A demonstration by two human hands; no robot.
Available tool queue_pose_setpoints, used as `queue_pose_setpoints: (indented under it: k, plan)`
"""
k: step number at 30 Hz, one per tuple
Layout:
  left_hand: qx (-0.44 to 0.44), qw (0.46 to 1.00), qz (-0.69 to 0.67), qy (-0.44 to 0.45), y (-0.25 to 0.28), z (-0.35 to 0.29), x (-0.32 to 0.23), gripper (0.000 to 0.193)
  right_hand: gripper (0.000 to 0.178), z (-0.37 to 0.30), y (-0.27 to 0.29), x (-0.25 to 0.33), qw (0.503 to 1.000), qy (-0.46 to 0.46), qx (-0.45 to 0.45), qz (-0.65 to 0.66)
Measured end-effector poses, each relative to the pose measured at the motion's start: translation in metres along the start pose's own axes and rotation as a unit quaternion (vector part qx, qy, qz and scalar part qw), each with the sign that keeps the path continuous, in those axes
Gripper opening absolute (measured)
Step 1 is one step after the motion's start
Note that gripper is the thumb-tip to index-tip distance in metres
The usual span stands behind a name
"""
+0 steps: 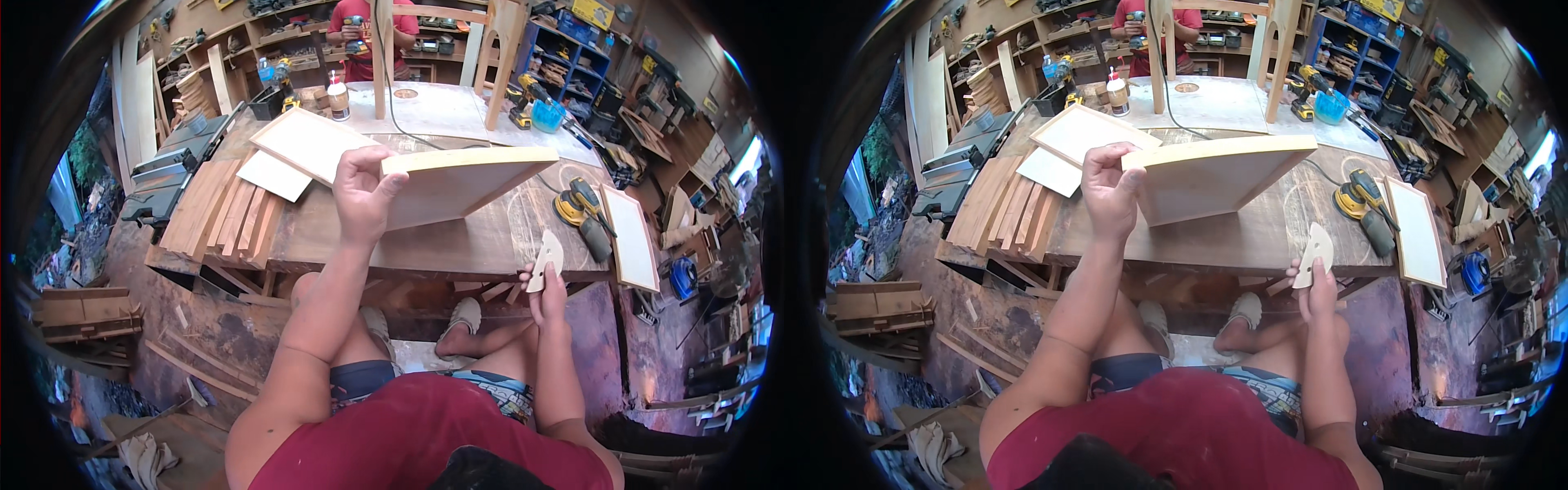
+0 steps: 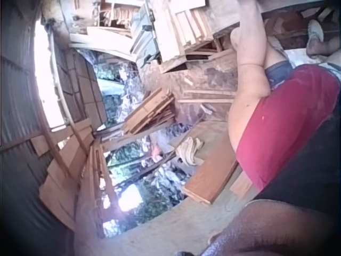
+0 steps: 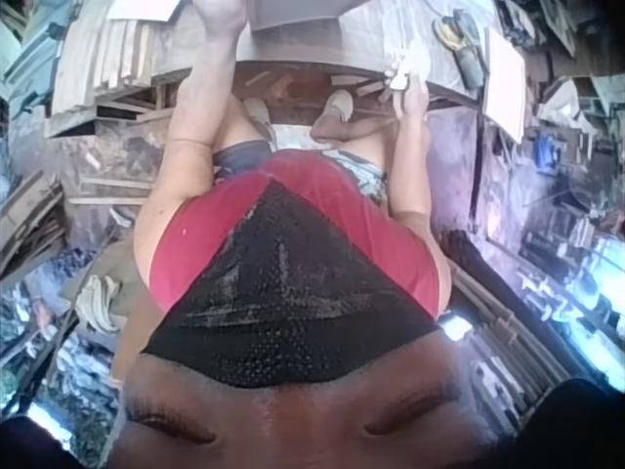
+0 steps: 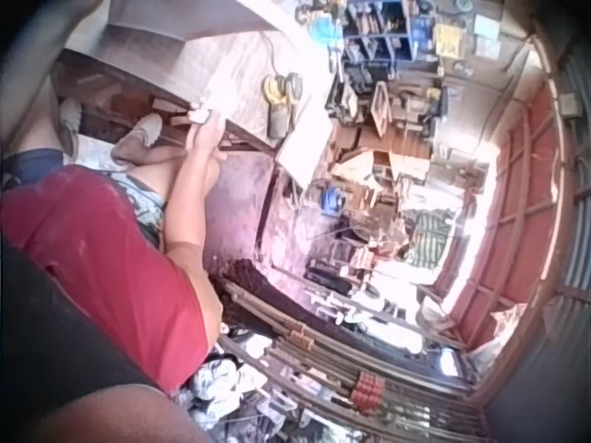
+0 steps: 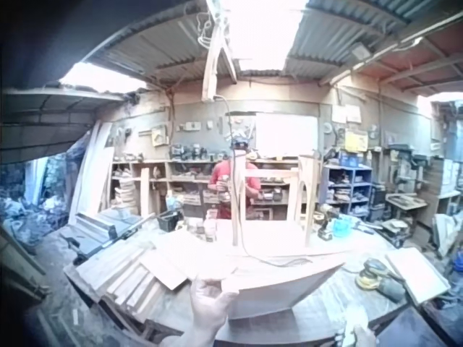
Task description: The person sands the edges of a wooden frame with sandpaper, then fits a wooden panel into the frame and presses it into place by hand.
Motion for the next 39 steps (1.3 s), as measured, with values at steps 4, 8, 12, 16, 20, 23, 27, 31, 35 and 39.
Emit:
queue_pose_setpoints:
  k: [4,8,12,16,20,23,27,31,35,39]
  plan:
    - [0.071,0.993,0.061,0.075,-0.008,-0.013,0.006,0.034,0.034,-0.029,-0.045,0.105,0.957,0.217,-0.044,-0.185]
    - [0.162,0.963,0.15,0.151,-0.017,-0.026,0.016,0.027,0.043,-0.081,-0.169,0.189,0.723,0.497,-0.045,-0.477]
    - [0.169,0.964,0.156,0.134,-0.028,-0.028,0.009,0.012,0.056,-0.097,-0.289,0.151,0.552,0.512,0.123,-0.647]
    - [0.105,0.972,0.178,0.11,-0.025,-0.025,0.007,0.012,0.051,-0.117,-0.356,0.111,0.552,0.466,0.272,-0.636]
    - [0.115,0.968,0.18,0.132,-0.019,-0.026,0.015,0.017,0.053,-0.115,-0.358,0.121,0.514,0.401,0.238,-0.72]
    - [0.122,0.971,0.164,0.128,-0.025,-0.024,0.021,0.017,0.052,-0.103,-0.35,0.126,0.534,0.332,0.218,-0.746]
    - [0.195,0.912,0.354,-0.07,-0.055,-0.007,-0.002,0.026,0.05,-0.122,-0.369,0.123,0.508,0.434,0.302,-0.68]
    - [0.173,0.96,0.185,0.122,-0.048,-0.017,0.011,0.033,0.049,-0.1,-0.351,0.123,0.502,0.337,0.267,-0.75]
    - [0.189,0.947,0.218,0.145,-0.059,-0.02,0.02,0.037,0.048,-0.104,-0.342,0.134,0.544,0.397,0.278,-0.685]
    - [0.171,0.944,0.273,0.069,-0.054,-0.011,0.018,0.028,0.048,-0.092,-0.337,0.13,0.562,0.43,0.267,-0.655]
Point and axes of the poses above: each hand's wrist, its own z-axis towards the middle knuckle, its own y-axis out of the back of the hand, x = y × z, the point moved 10 cm from there along z, towards the middle knuckle, and after that the axes turned 11 degrees about -y, right-handed, at the moved point
